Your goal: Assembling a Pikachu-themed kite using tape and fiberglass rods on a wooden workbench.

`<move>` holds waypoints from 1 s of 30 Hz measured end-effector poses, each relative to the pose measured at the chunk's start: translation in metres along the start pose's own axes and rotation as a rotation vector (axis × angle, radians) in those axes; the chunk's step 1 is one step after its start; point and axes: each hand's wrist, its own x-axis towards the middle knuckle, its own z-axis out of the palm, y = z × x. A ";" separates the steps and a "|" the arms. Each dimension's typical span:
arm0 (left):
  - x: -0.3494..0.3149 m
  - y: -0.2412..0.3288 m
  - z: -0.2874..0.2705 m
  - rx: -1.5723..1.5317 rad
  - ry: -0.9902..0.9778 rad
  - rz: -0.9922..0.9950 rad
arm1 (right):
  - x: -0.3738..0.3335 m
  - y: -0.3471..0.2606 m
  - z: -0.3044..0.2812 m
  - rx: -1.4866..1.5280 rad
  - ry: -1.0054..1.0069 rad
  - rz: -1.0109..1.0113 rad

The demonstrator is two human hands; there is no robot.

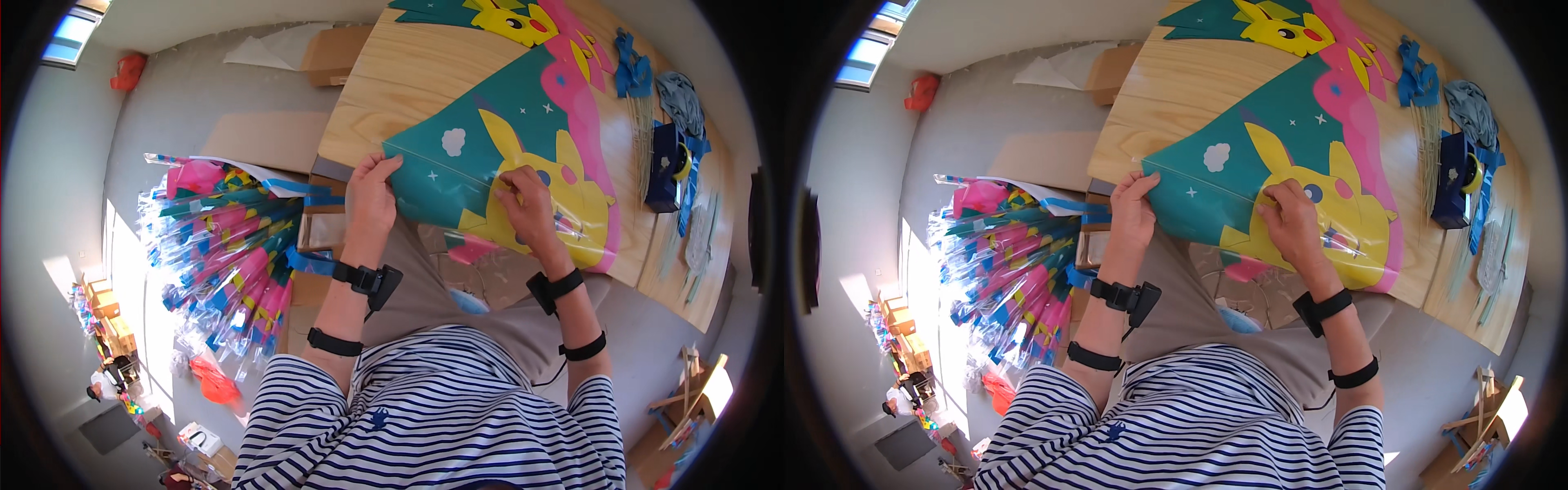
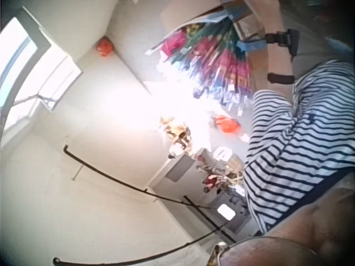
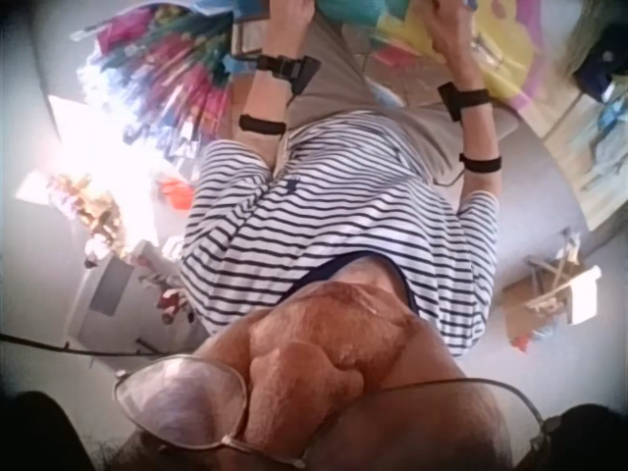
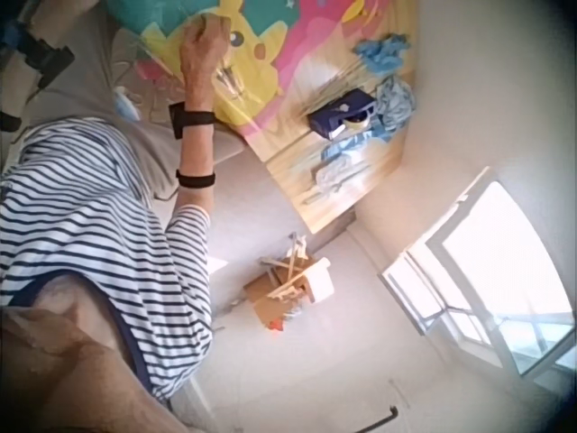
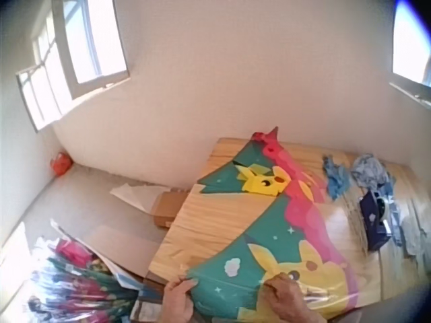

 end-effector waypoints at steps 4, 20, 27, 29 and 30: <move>-0.001 -0.003 0.002 -0.017 -0.073 0.079 | 0.040 -0.037 -0.005 -0.053 -0.022 -0.080; -0.009 0.007 -0.001 -0.063 -0.210 -0.012 | 0.146 -0.070 0.069 0.162 -0.678 0.098; -0.026 0.035 0.001 0.682 0.183 0.613 | 0.142 -0.074 0.074 0.170 -0.609 0.141; -0.021 0.040 0.007 0.846 0.118 0.735 | 0.141 -0.075 0.076 0.162 -0.599 0.126; -0.017 0.041 0.010 0.928 0.085 0.797 | 0.140 -0.075 0.077 0.165 -0.594 0.112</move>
